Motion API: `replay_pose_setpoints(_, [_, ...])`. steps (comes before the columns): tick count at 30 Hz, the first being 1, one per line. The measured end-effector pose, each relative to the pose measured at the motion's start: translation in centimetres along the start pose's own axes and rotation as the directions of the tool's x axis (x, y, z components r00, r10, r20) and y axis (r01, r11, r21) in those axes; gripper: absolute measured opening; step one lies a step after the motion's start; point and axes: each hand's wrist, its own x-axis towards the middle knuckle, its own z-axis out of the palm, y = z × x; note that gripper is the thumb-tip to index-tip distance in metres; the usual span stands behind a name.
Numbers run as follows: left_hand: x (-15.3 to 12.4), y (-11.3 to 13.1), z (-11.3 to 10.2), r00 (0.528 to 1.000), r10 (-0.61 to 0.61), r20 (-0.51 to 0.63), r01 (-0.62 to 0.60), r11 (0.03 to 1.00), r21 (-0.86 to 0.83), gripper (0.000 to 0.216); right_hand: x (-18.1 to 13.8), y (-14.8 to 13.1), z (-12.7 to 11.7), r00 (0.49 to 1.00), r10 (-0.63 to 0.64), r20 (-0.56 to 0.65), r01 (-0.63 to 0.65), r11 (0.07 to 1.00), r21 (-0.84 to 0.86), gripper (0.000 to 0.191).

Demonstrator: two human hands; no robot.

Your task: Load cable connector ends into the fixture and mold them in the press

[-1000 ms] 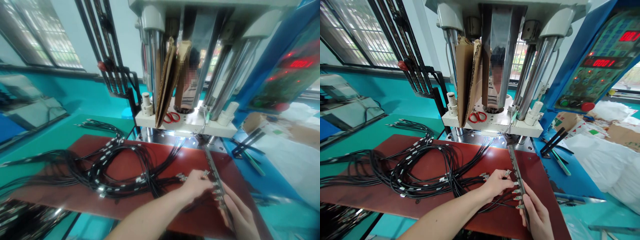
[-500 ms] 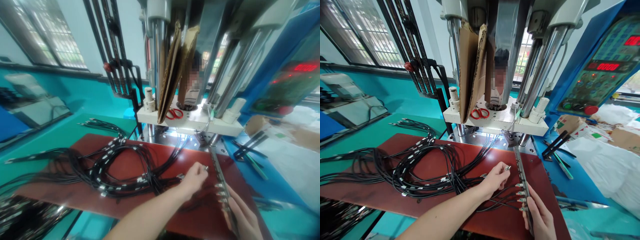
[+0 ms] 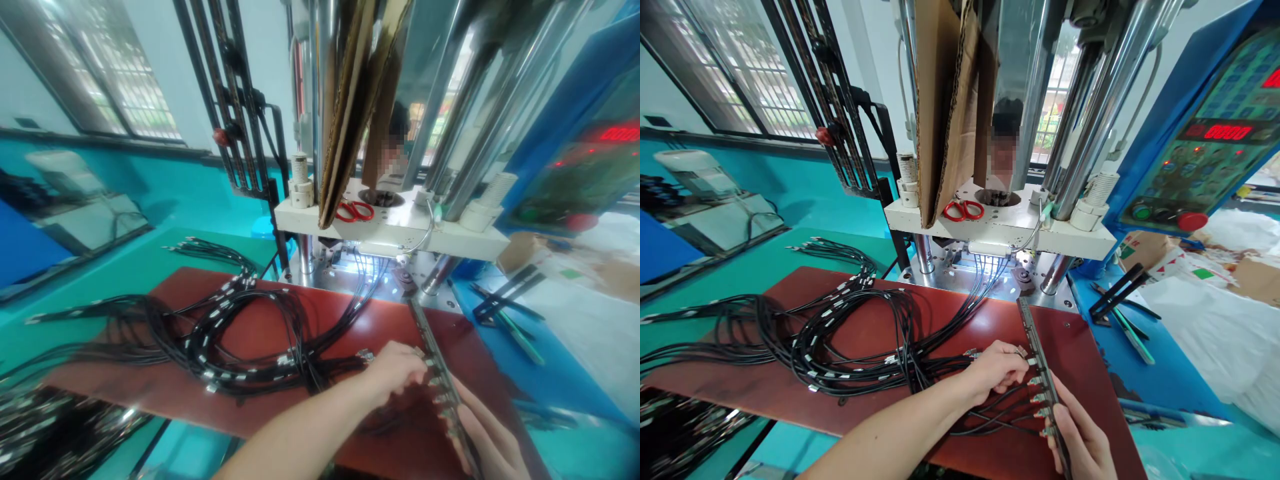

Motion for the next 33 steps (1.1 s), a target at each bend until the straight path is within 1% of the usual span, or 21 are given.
replay_pose_setpoints(1, [0.0,0.0,0.0,1.0,-0.008,-0.008,0.008,1.0,0.004,0.012,0.0,-0.1,0.0,1.0,-0.003,0.006,0.003,1.0,-0.015,0.045])
replay_pose_setpoints(3, [0.1,-0.1,0.1,1.0,0.004,-0.029,-0.004,1.0,0.012,0.013,0.1,-0.2,0.0,0.998,-0.003,0.056,0.006,0.998,-0.057,0.048])
replay_pose_setpoints(5, [0.2,-0.4,0.1,0.998,0.041,-0.047,-0.039,0.999,0.024,0.013,0.2,-0.2,-0.2,0.993,0.005,0.114,0.007,0.995,-0.104,0.05])
replay_pose_setpoints(8, [0.4,-0.9,0.1,0.993,0.105,-0.044,-0.103,0.993,0.05,0.013,0.5,0.1,-0.5,0.991,0.015,0.13,0.002,0.992,-0.125,0.05])
replay_pose_setpoints(10, [0.6,-1.0,0.0,0.992,0.125,-0.035,-0.124,0.992,0.022,0.009,0.5,0.4,-0.8,0.993,0.038,0.108,-0.029,0.997,-0.078,0.049])
replay_pose_setpoints(11, [0.7,-0.9,-0.1,0.99,0.131,-0.044,-0.132,0.991,-0.02,0.008,0.5,0.6,-0.9,0.994,0.057,0.096,-0.053,0.998,-0.041,0.048])
replay_pose_setpoints(13, [0.8,-0.7,-0.3,0.985,0.144,-0.092,-0.155,0.979,-0.13,0.011,0.5,0.8,-1.1,0.992,0.107,0.074,-0.109,0.994,0.026,0.046])
replay_pose_setpoints(15, [0.9,-0.5,-0.5,0.979,0.167,-0.12,-0.187,0.965,-0.183,0.01,0.5,0.8,-1.3,0.989,0.135,0.056,-0.138,0.989,0.059,0.047])
replay_pose_setpoints(17, [1.0,-0.4,-0.7,0.973,0.194,-0.123,-0.21,0.967,-0.142,0.011,0.5,0.5,-1.2,0.99,0.13,0.057,-0.133,0.99,0.04,0.047])
replay_pose_setpoints(21, [1.1,-0.6,-0.6,0.973,0.188,-0.135,-0.195,0.98,-0.04,0.015,0.5,-0.2,-1.0,0.992,0.088,0.086,-0.086,0.996,-0.021,0.046])
replay_pose_setpoints(29, [1.3,-0.6,-0.9,0.966,0.221,-0.132,-0.22,0.975,0.025,0.013,0.3,-0.4,-1.2,0.987,0.104,0.125,-0.092,0.991,-0.096,0.051])
replay_pose_setpoints(33, [1.4,-0.5,-1.1,0.966,0.217,-0.138,-0.213,0.976,0.039,0.015,0.6,-0.5,-1.2,0.98,0.092,0.176,-0.07,0.989,-0.13,0.052])
